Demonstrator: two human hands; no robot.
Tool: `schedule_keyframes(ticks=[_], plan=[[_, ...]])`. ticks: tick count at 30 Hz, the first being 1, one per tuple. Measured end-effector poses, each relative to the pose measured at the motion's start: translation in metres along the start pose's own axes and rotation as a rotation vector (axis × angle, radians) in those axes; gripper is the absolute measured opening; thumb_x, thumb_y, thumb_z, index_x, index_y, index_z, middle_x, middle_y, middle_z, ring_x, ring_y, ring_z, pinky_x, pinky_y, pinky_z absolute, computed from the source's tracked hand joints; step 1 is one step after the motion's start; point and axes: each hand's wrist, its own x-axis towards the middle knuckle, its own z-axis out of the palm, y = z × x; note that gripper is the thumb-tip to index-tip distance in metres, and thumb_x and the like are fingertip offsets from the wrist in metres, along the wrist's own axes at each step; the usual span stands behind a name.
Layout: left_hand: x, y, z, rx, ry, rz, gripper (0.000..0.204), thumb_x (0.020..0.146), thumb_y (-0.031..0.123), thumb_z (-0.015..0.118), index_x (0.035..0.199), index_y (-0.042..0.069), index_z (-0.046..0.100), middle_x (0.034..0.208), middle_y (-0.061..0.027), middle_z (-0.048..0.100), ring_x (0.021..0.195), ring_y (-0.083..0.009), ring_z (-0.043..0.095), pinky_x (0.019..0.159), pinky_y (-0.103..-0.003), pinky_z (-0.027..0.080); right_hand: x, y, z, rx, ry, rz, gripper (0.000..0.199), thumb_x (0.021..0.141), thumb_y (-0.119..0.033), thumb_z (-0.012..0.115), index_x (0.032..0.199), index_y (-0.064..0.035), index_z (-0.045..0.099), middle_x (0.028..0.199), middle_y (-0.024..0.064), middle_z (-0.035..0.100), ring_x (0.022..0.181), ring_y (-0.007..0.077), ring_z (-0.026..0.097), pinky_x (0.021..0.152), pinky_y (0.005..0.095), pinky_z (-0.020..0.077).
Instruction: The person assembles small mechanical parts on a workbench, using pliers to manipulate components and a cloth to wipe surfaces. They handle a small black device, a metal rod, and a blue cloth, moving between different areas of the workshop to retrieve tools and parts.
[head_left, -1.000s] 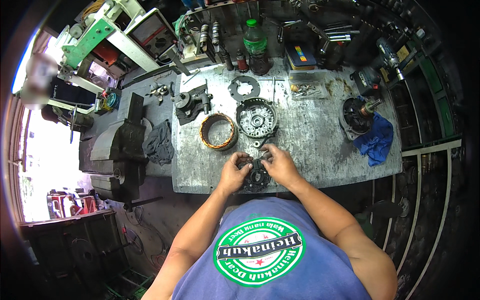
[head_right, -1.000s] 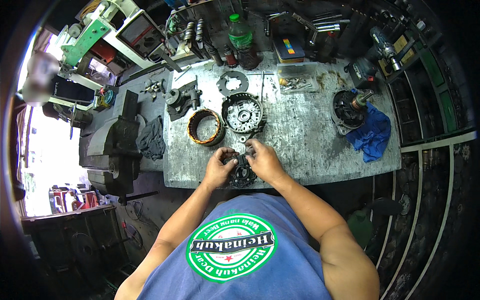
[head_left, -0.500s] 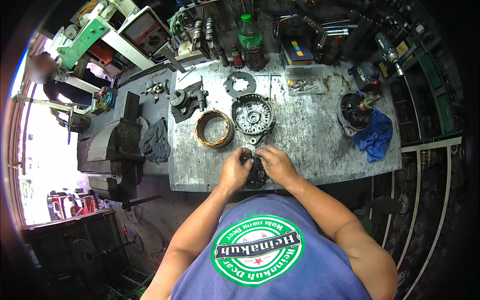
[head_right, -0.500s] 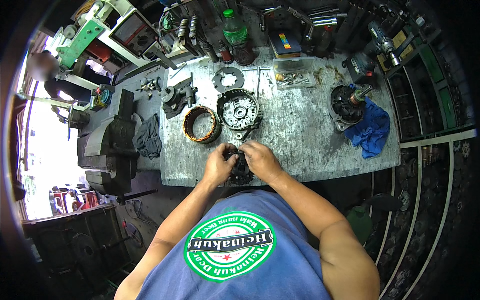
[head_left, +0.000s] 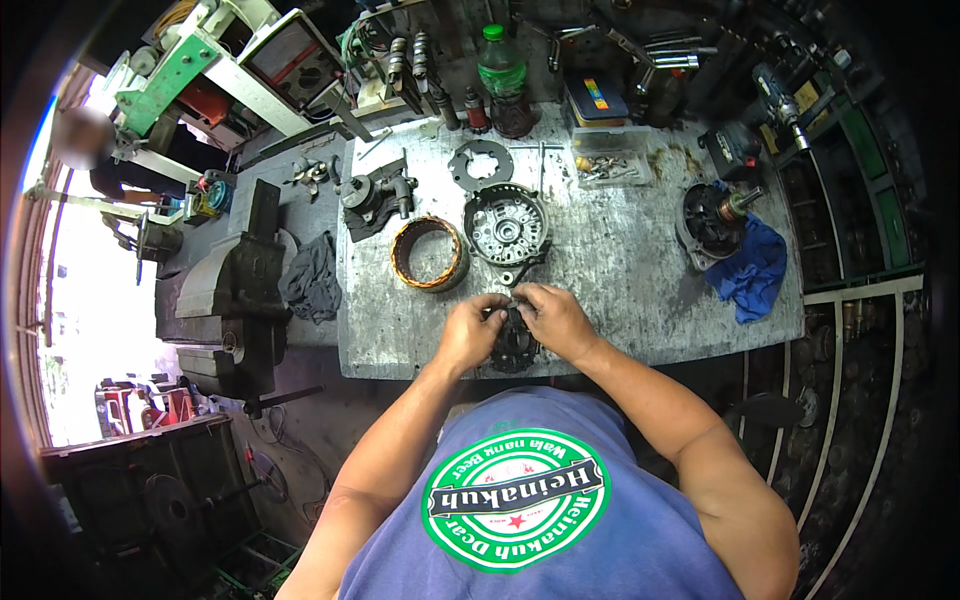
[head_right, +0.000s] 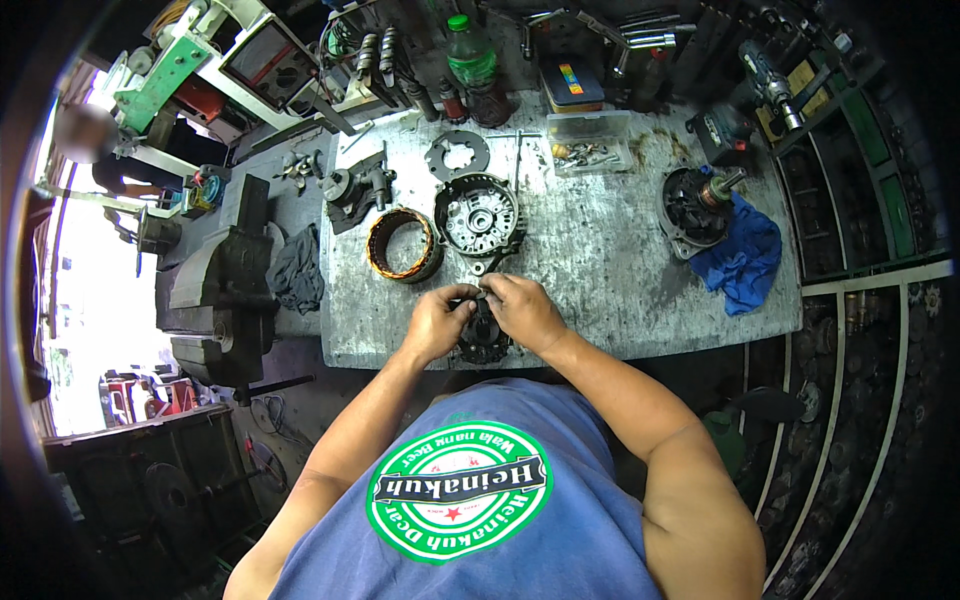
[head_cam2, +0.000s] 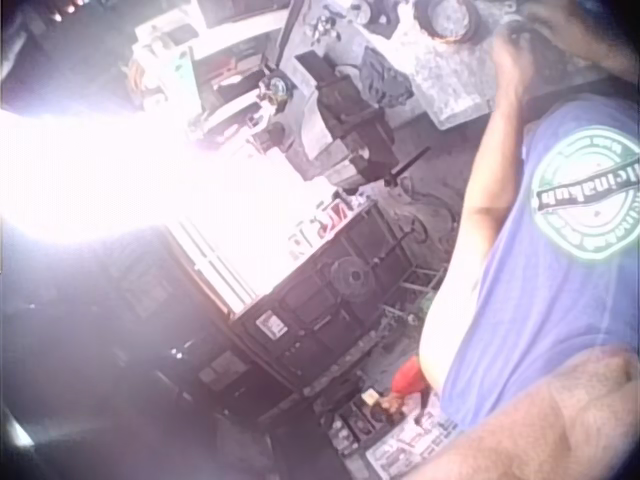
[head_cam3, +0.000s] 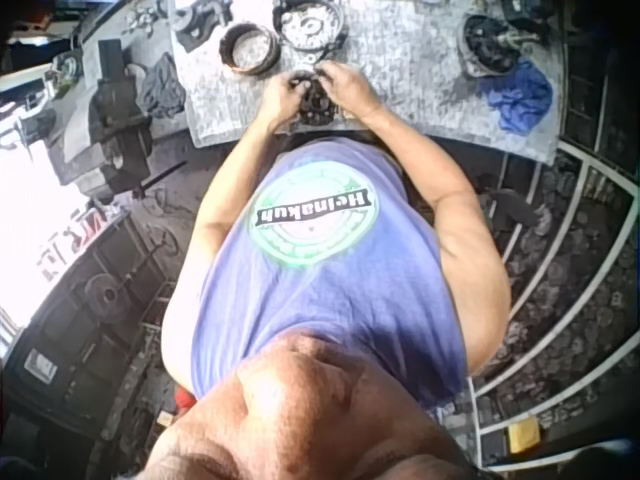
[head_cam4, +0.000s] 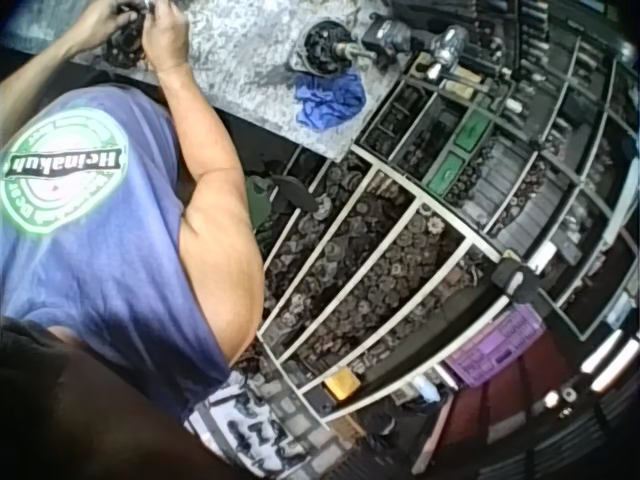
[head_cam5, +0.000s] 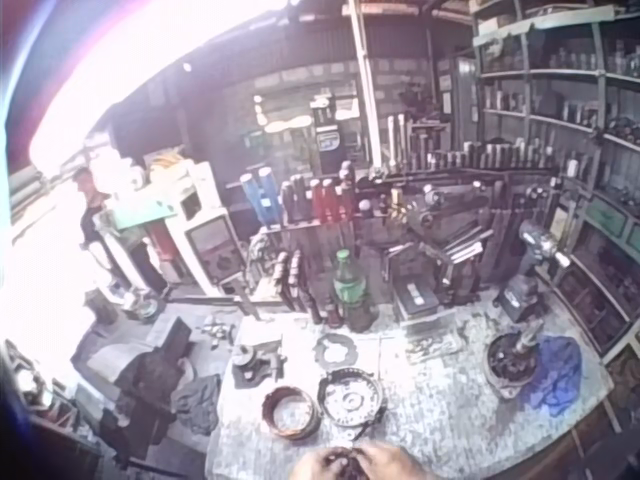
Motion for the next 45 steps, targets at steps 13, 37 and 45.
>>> schedule_keyframes(ticks=[13,37,45], plan=[[0.012,-0.009,-0.007,0.040,-0.078,0.019,0.028,0.104,0.008,0.076,0.129,-0.002,0.077,0.111,-0.0124,0.083,0.093,-0.0150,0.075,0.086,-0.034,0.060,0.009,0.002,0.005,-0.061,-0.013,-0.076,0.018,0.092,-0.001,0.075,0.109,-0.0009,0.071,0.097,0.0197,0.074,0.093,0.0437,0.074,0.079,0.0511,0.0596],[-0.007,-0.054,0.001,0.018,0.095,0.230,0.022,0.101,0.006,0.074,0.122,0.005,0.074,0.138,-0.0147,0.072,0.134,-0.0345,0.065,0.115,-0.045,0.050,-0.025,-0.003,0.032,-0.051,-0.213,0.131,0.094,0.077,-0.035,0.101,0.152,0.0023,0.059,0.152,0.0265,0.056,0.142,0.0448,0.057,0.120,0.0497,0.0493],[-0.003,-0.052,-0.017,0.254,0.109,0.415,0.028,0.097,0.011,0.079,0.125,0.009,0.078,0.140,-0.0124,0.070,0.142,-0.0404,0.057,0.121,-0.052,0.044,-0.023,0.010,0.036,-0.047,-0.137,0.014,0.065,0.092,-0.030,0.089,0.145,0.0010,0.064,0.140,0.0232,0.067,0.129,0.0428,0.065,0.111,0.0498,0.0538]])
